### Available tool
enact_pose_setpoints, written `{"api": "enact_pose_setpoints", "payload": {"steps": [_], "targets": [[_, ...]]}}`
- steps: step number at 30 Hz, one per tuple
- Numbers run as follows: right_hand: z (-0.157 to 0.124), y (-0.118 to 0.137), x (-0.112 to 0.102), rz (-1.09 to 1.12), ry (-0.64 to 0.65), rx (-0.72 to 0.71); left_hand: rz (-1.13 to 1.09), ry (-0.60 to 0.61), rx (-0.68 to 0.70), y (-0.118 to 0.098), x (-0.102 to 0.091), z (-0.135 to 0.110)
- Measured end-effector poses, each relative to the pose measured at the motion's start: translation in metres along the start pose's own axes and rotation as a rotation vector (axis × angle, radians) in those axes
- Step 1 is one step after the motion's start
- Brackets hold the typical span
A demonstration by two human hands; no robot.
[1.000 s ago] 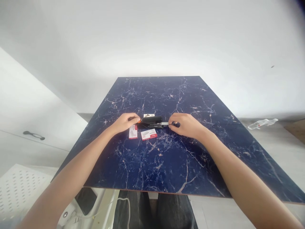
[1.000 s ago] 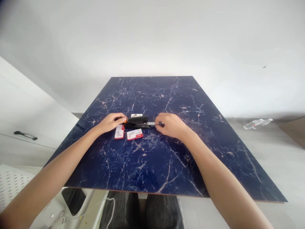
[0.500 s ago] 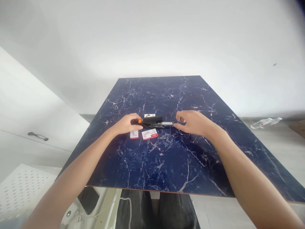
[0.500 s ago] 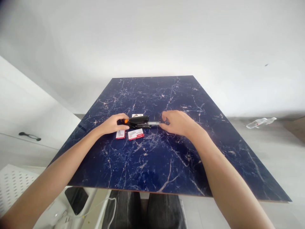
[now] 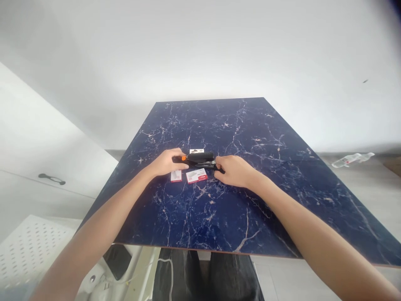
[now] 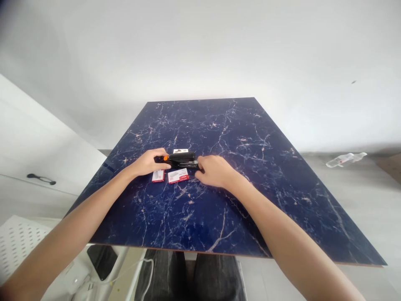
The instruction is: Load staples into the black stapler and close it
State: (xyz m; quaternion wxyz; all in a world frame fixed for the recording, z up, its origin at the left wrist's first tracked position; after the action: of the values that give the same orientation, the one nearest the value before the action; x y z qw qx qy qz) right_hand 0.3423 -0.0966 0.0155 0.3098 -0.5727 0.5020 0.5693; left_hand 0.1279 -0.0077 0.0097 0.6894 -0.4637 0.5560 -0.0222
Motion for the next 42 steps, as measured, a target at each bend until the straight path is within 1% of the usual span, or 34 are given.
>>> {"api": "enact_pose_setpoints", "payload": {"steps": [4, 11, 20, 25, 28, 30, 31, 33, 37, 39, 40, 42], "targets": [[0.006, 0.007, 0.004, -0.002, -0.027, 0.03, -0.031, 0.005, 0.004, -0.003, 0.0, 0.001], [0.007, 0.006, 0.004, 0.018, -0.025, 0.041, -0.036, 0.009, -0.019, -0.005, 0.001, 0.001], [0.007, 0.004, 0.003, 0.019, -0.033, 0.077, -0.004, -0.008, 0.005, -0.011, 0.0, 0.001], [0.006, -0.001, 0.0, -0.002, -0.041, 0.096, 0.077, -0.034, 0.012, -0.025, 0.005, 0.001], [0.005, -0.01, -0.002, -0.01, -0.043, 0.135, 0.177, -0.102, -0.012, -0.037, 0.012, 0.003], [0.005, -0.018, -0.004, -0.012, -0.07, 0.164, 0.24, -0.158, -0.032, -0.046, 0.019, 0.005], [0.005, -0.022, -0.005, -0.009, -0.089, 0.18, 0.255, -0.163, -0.029, -0.051, 0.023, 0.005], [0.006, -0.028, -0.005, 0.001, -0.117, 0.204, 0.236, -0.114, 0.007, -0.062, 0.035, 0.005], [0.007, -0.03, -0.002, 0.013, -0.116, 0.195, 0.175, 0.109, 0.111, -0.079, 0.056, -0.002], [0.007, -0.029, 0.0, 0.02, -0.106, 0.187, 0.22, 0.187, 0.155, -0.083, 0.06, -0.008], [0.006, -0.028, 0.0, 0.024, -0.102, 0.184, 0.259, 0.205, 0.171, -0.084, 0.06, -0.01], [0.006, -0.027, 0.0, 0.028, -0.098, 0.179, 0.339, 0.205, 0.183, -0.08, 0.058, -0.012]]}}
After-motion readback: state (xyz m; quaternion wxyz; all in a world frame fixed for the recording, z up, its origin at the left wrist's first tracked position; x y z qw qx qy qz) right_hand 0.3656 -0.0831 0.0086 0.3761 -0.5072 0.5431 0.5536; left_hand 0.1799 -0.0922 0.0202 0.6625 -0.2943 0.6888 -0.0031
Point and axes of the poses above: each hand's wrist, its own z-axis towards the middle knuckle, its own x-axis out of the palm, y = z × x, the point moved 7 cm from there along z, towards the middle knuckle, and after that the axes turned 10 degrees about y, right-handed, at the moved point
